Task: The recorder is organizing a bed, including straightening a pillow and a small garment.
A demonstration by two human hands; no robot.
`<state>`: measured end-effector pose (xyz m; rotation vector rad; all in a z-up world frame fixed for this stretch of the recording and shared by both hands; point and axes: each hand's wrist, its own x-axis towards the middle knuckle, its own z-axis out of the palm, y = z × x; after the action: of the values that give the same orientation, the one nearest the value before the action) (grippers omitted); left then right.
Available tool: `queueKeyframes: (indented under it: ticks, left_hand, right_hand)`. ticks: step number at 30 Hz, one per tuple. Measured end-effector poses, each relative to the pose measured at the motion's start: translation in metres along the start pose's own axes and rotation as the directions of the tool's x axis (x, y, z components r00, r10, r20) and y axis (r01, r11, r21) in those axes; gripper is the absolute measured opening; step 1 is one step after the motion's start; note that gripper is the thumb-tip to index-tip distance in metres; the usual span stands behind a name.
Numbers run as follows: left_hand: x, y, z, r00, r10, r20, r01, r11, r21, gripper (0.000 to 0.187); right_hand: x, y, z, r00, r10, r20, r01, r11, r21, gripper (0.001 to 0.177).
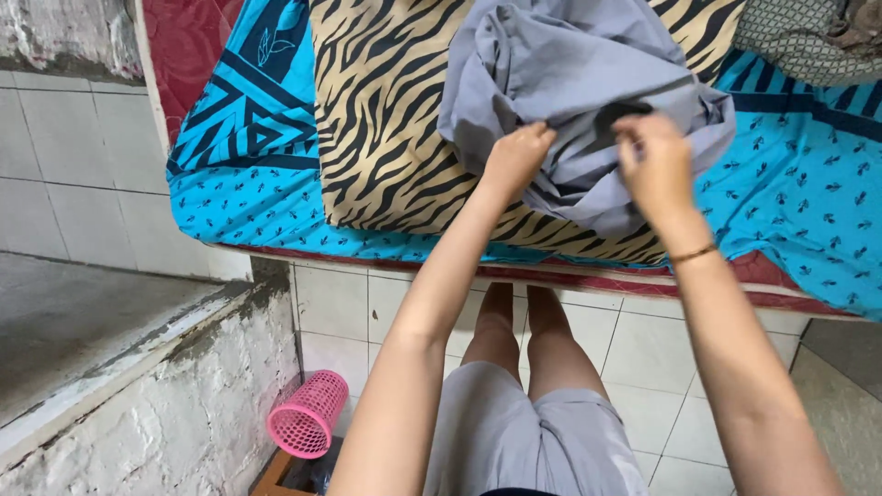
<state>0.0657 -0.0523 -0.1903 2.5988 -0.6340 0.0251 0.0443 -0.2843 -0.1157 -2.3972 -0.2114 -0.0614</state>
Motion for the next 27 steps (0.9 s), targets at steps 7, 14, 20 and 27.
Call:
queueKeyframes:
  ticks: [7, 14, 20, 27]
  left_hand:
    - [-0.010, -0.006, 0.041, 0.988, -0.109, 0.110, 0.092, 0.985, 0.148, 0.008]
    - [-0.032, 0.011, 0.044, 0.997, -0.073, -0.019, 0.075, 0.957, 0.281, 0.003]
    - [-0.031, 0.035, 0.016, 0.994, -0.077, -0.075, 0.094, 0.963, 0.251, 0.027]
    - [-0.009, 0.041, -0.010, 0.972, -0.130, -0.197, 0.139, 0.990, 0.032, 0.044]
  right_hand:
    - [-0.034, 0.024, 0.045, 0.992, 0.109, 0.055, -0.101, 0.985, -0.140, 0.029]
    - [-0.047, 0.017, 0.034, 0.949, 0.256, 0.183, -0.176, 0.914, -0.367, 0.042]
    - [-0.056, 0.008, 0.008, 0.977, 0.173, 0.124, -0.132, 0.948, -0.289, 0.011]
    - [-0.056, -0.052, -0.060, 0.997, 0.063, -0.037, -0.063, 0.998, 0.005, 0.010]
